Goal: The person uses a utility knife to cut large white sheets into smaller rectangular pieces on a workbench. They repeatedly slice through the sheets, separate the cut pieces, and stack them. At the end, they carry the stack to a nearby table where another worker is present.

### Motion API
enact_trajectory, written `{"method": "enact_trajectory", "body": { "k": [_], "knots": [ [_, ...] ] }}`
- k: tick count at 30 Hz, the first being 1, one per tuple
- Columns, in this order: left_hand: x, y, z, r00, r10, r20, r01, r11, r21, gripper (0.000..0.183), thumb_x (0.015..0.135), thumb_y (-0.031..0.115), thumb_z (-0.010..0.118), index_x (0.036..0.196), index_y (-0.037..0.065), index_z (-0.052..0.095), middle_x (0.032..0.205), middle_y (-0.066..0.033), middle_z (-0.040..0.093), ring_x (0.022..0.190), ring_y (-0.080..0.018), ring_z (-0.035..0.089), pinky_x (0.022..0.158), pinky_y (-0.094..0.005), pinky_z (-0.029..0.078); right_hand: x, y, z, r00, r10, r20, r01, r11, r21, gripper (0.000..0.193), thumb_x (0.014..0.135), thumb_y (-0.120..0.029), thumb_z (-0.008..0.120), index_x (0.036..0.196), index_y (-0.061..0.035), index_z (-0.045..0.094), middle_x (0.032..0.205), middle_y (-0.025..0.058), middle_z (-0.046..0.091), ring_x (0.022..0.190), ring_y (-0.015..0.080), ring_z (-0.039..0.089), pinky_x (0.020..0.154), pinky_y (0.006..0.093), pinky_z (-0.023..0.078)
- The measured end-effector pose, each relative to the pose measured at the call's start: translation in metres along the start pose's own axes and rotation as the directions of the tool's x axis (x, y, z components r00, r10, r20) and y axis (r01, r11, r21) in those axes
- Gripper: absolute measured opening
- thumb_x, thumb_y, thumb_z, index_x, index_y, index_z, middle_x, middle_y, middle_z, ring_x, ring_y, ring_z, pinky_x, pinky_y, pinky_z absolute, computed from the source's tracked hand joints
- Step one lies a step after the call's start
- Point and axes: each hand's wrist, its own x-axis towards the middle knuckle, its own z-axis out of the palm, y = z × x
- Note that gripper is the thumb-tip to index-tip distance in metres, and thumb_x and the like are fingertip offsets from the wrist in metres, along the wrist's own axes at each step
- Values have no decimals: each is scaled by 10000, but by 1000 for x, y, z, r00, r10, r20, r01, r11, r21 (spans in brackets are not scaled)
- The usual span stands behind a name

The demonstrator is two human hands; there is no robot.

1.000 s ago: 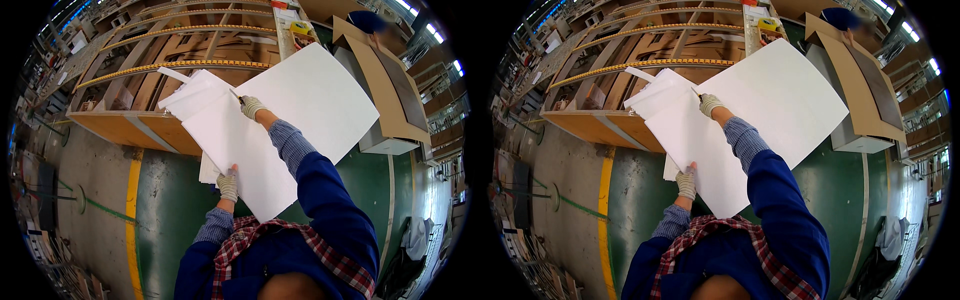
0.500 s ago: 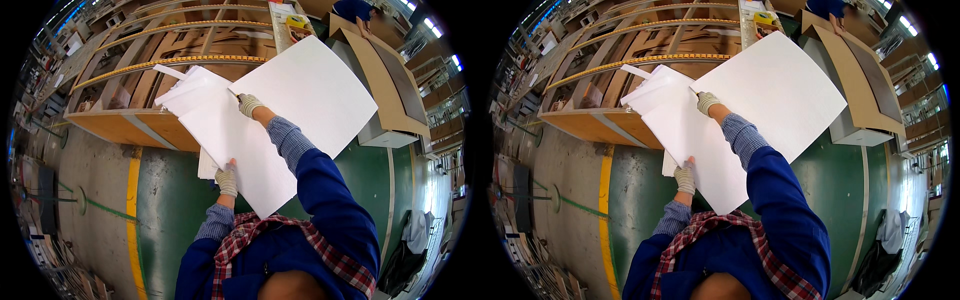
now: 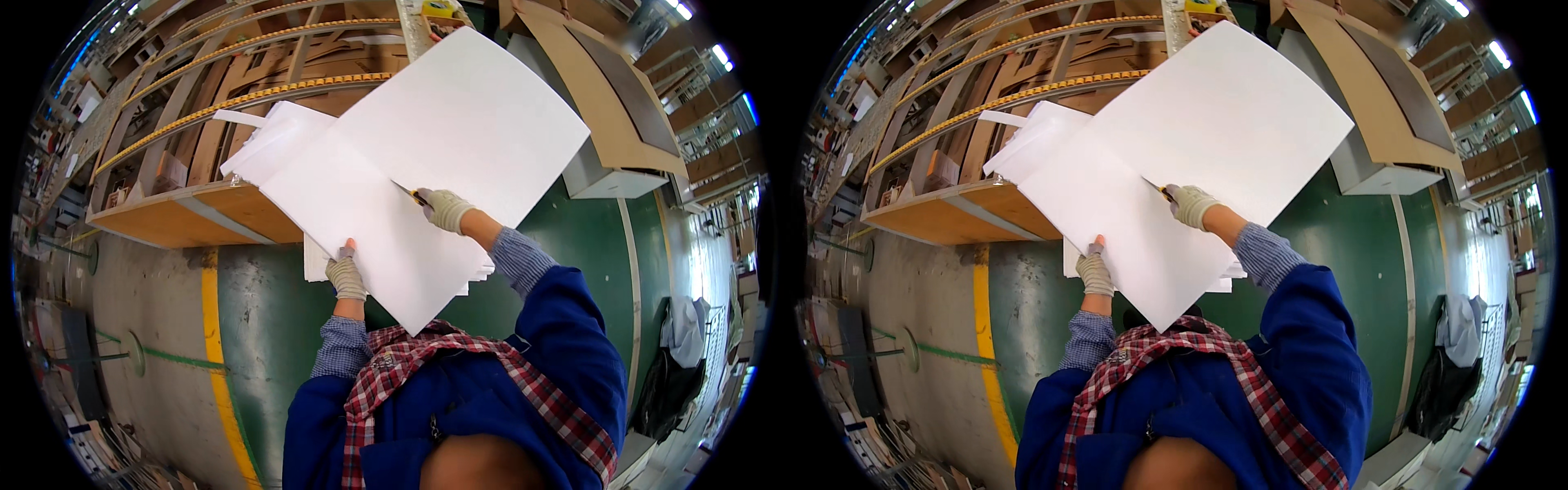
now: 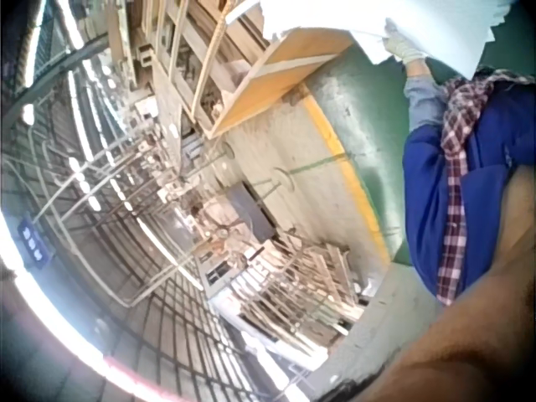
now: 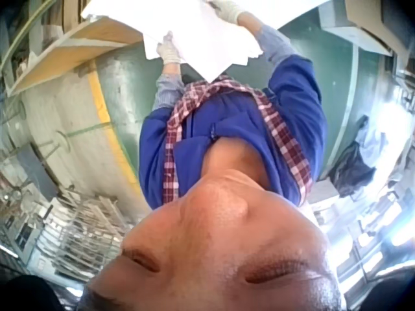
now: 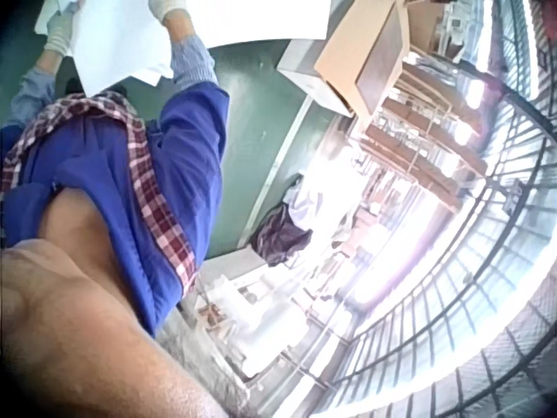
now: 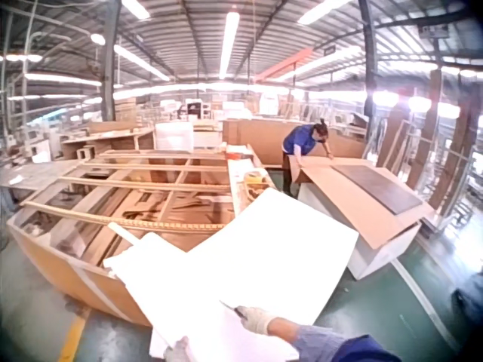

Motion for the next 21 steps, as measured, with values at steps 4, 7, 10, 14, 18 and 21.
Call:
{"method": "enact_trajectory", "body": {
  "k": [4,7,10,14,18,21],
  "knots": [
    [3,-2,-2,999,-19,30,21,998,-53,388,645,237,729,851,-45,561,767,-111,577,587,-202,524,534,-326,458,-68,39,19,991,-80,-104,80,997,-3,346,787,-127,419,1124,-57,449,854,212,568,785,369,547,699,419,435],
    [5,-1,-2,999,-52,16,52,999,15,422,653,234,727,900,-57,548,804,-129,587,620,-238,558,568,-339,491,-123,51,19,999,29,-42,-27,999,42,340,794,-149,416,1121,-59,440,926,213,549,850,367,531,749,415,422],
    [-7,6,1,997,-37,67,38,999,-20,444,652,249,731,908,-63,546,825,-131,586,652,-241,560,587,-337,490,-180,62,19,994,74,-75,-68,994,81,349,789,-151,433,1128,-68,436,926,213,545,850,370,527,747,417,422],
    [0,-4,-5,998,-7,64,4,999,40,439,656,251,727,909,-61,549,838,-127,581,673,-232,555,594,-337,482,-248,79,11,993,113,-13,-111,989,97,390,757,-151,493,1137,-79,443,872,214,550,830,373,530,729,401,433],
    [-1,-4,-6,998,-41,49,37,996,79,394,677,230,710,910,-49,557,825,-112,581,658,-209,553,582,-321,475,-276,111,10,957,289,30,-285,915,286,347,734,-179,569,1040,-39,482,793,146,559,699,268,553,642,371,454],
    [-9,2,-7,996,-62,57,57,994,94,400,681,230,709,919,-53,556,837,-112,582,668,-211,555,585,-326,475,-240,123,38,800,569,-191,-203,556,806,218,733,-181,618,878,-59,510,694,42,529,582,132,522,512,322,462]
  ]
}}
